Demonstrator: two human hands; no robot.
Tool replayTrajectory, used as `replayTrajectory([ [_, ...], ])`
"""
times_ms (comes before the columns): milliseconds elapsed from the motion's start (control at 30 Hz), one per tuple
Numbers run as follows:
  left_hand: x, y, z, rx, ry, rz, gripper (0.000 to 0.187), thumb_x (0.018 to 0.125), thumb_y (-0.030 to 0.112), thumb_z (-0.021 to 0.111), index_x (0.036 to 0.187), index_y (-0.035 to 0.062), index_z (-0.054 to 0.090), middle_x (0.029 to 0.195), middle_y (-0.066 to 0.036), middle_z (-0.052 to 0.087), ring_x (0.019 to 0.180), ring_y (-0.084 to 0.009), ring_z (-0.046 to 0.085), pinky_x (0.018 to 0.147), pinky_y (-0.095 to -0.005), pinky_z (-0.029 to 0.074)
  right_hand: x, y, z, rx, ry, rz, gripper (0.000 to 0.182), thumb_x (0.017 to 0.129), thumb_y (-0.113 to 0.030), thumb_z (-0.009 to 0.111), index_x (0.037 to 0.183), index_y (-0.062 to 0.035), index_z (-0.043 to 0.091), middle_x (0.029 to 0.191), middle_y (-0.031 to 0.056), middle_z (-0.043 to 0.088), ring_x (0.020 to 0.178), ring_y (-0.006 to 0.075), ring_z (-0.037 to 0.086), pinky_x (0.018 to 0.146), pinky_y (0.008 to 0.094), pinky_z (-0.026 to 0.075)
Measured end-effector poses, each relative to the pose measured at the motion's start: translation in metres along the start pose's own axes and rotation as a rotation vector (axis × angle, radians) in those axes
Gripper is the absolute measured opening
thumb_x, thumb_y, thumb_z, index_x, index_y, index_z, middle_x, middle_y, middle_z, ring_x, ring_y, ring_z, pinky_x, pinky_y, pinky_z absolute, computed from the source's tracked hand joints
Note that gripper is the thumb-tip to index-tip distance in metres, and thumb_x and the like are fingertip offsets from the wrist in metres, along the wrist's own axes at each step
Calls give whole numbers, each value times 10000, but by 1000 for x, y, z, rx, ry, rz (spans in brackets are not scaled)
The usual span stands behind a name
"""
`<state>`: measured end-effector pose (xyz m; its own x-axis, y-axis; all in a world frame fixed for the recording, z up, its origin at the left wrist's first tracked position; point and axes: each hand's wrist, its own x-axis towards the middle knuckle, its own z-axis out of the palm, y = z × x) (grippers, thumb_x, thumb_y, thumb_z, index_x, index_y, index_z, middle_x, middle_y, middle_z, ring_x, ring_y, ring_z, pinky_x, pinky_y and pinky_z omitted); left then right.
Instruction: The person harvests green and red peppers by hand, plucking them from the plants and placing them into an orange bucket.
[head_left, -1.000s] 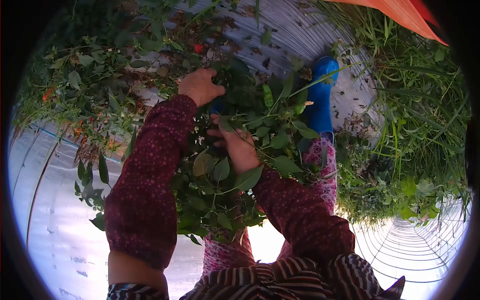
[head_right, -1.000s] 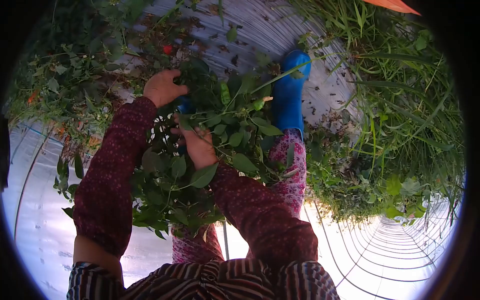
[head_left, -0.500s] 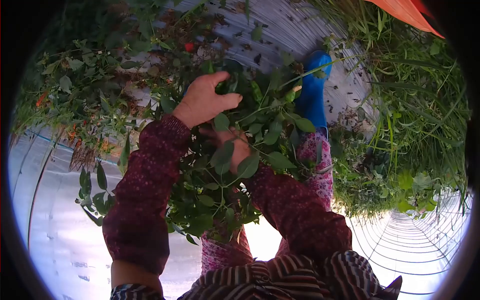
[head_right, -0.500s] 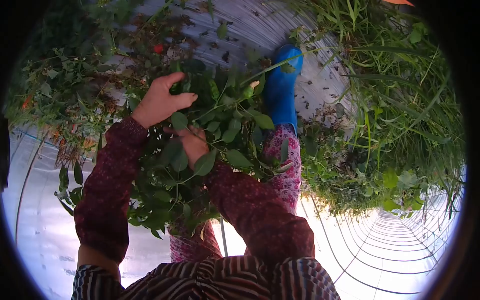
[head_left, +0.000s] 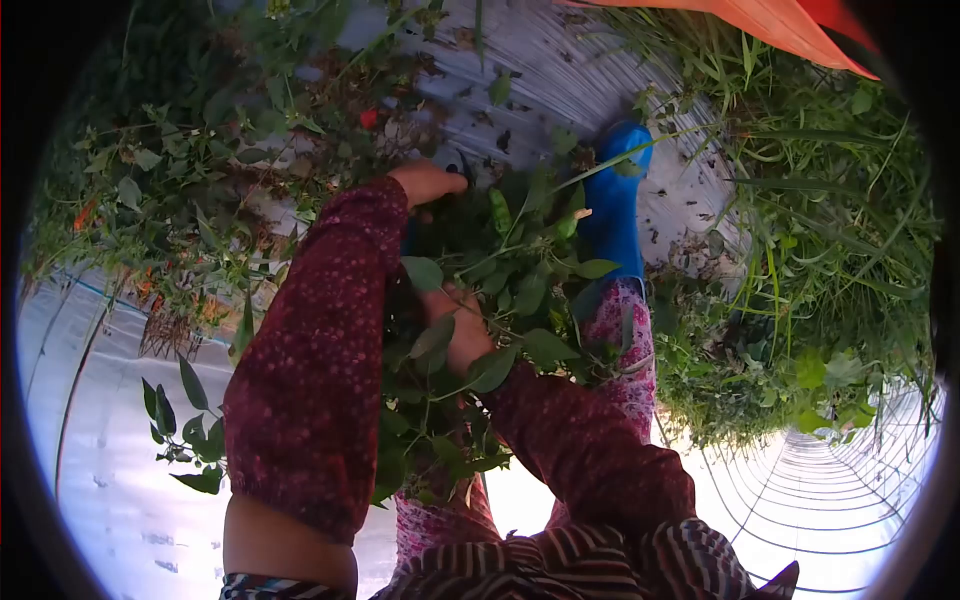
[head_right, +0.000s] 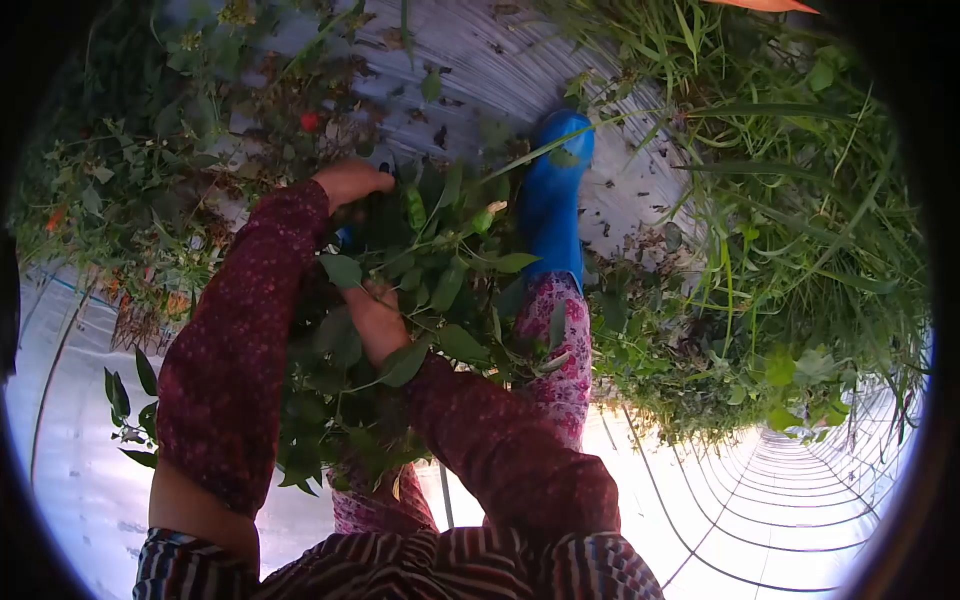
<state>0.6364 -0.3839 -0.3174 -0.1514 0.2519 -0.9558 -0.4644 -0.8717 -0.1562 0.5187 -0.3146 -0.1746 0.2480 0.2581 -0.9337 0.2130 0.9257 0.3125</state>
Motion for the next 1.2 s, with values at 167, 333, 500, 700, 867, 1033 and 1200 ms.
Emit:
replayTrajectory([
  [167,4,8,3,422,-208,61,547,759,411,631,1113,-4,587,1145,-145,557,798,-204,593,674,-360,519,-4,5,7,58,94,-11,287,849,-287,613,1020,-59,580,879,40,598,735,143,556,630,278,442],
  [333,-22,5,1,155,-128,190,504,754,362,639,1136,38,588,910,-57,601,700,-142,559,541,-312,457,-5,-5,2,110,-8,3,316,870,-295,599,1085,-67,567,977,51,612,805,151,580,667,277,450],
  [500,-42,-14,-5,-446,182,354,413,767,214,666,1164,131,588,707,43,541,510,-65,454,417,-238,358,10,-5,-1,157,-166,-123,411,916,-272,547,1260,-58,477,1301,85,487,1070,212,552,819,315,459],
  [700,-88,-25,2,-887,220,558,381,822,116,640,1195,104,562,879,1,612,640,-82,557,511,-216,448,9,-10,-7,312,-274,-265,395,913,-301,542,1243,-86,509,1264,42,518,1034,176,569,751,287,485],
  [867,-92,-38,4,-957,110,473,390,811,129,639,1189,71,561,941,-17,632,786,-96,599,632,-242,494,3,-13,-5,348,-251,-147,361,895,-261,569,1202,-79,519,1216,54,538,1008,173,569,741,289,478],
  [1033,-118,-49,-12,-684,-11,439,338,818,169,610,1141,71,584,953,-18,638,827,-99,603,635,-252,512,6,-11,-32,-1167,-196,-965,331,828,-112,579,1144,-33,519,1092,91,574,989,185,575,740,306,480],
  [1200,-137,-57,-6,-681,-32,367,256,831,168,580,1068,74,611,944,-21,636,831,-119,619,550,-279,549,18,-3,-21,-131,-348,-434,319,866,-174,534,1158,-46,523,1041,76,581,925,168,584,702,301,486],
])
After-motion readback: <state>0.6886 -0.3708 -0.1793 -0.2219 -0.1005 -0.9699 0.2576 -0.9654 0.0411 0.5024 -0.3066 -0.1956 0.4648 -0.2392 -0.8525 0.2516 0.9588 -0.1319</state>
